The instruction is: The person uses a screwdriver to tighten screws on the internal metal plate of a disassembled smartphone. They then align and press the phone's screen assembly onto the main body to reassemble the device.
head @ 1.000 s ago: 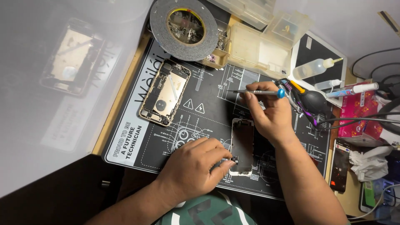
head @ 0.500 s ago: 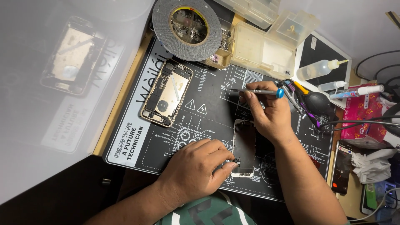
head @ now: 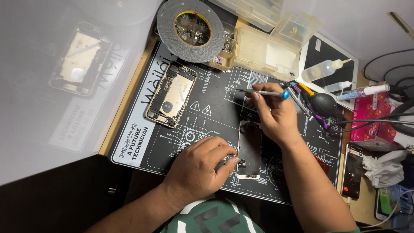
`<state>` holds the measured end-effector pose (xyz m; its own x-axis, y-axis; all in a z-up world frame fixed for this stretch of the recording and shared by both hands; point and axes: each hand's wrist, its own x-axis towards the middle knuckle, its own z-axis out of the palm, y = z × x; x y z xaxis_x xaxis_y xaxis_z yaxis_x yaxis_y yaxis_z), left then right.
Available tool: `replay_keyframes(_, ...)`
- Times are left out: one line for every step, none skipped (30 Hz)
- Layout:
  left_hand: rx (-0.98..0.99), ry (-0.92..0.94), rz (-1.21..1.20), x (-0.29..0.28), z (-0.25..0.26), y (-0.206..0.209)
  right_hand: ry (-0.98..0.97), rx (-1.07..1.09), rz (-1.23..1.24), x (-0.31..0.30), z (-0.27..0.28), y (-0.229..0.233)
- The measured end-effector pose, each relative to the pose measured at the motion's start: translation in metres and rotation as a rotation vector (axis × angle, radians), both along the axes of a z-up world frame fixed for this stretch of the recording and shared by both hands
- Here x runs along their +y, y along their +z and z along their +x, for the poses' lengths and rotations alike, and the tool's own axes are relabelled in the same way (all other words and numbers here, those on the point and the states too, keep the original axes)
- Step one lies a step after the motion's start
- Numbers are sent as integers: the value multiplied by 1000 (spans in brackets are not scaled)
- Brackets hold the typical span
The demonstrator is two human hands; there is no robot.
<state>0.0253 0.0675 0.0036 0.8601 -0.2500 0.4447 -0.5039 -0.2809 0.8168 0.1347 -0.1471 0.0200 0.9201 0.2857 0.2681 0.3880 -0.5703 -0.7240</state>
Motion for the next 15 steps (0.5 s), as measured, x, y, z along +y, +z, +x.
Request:
replay_keyframes(-13,12,3,-1,-1,-1,3,49,17,2,2,-2)
replay_keyframes(-27,24,6,-1,-1,-3,7,98,34,4,3,-5)
replay_keyframes(-25,26,7,-1,-2,-2,8,99,35,4,3,-5)
replay_keyframes(-25,31,7,0,-2,-2,-3,96,20,5,2,-5)
replay_keyframes(-27,37,6,0,-2,-1,-13,90,3,5,2,-5)
replay_keyframes(-27,40,6,0,-3,-1,-10,89,3,4,1,-5)
replay_keyframes(-30,44,12,0,-3,-1,-10,79,43,3,0,-4)
replay_keyframes(-33,48,18,0,-3,-2,-9,69,84,3,0,-4)
replay_keyframes(-35,48,17,0,-3,-1,-9,67,84,2,-2,-2)
replay_keyframes(-18,58,7,0,-3,0,-9,59,105,2,-4,0)
replay_keyframes(0,67,-2,0,-4,1,-10,51,127,2,-6,2)
replay_keyframes(-2,67,-1,0,-3,1,-10,49,128,1,-5,1)
replay_keyframes(16,65,-6,0,-3,1,-8,62,126,0,-5,0)
replay_keyframes(34,63,-11,0,-3,1,-6,75,124,-1,-5,-1)
replay_keyframes(33,61,-9,0,-3,1,-8,74,126,0,-4,-2)
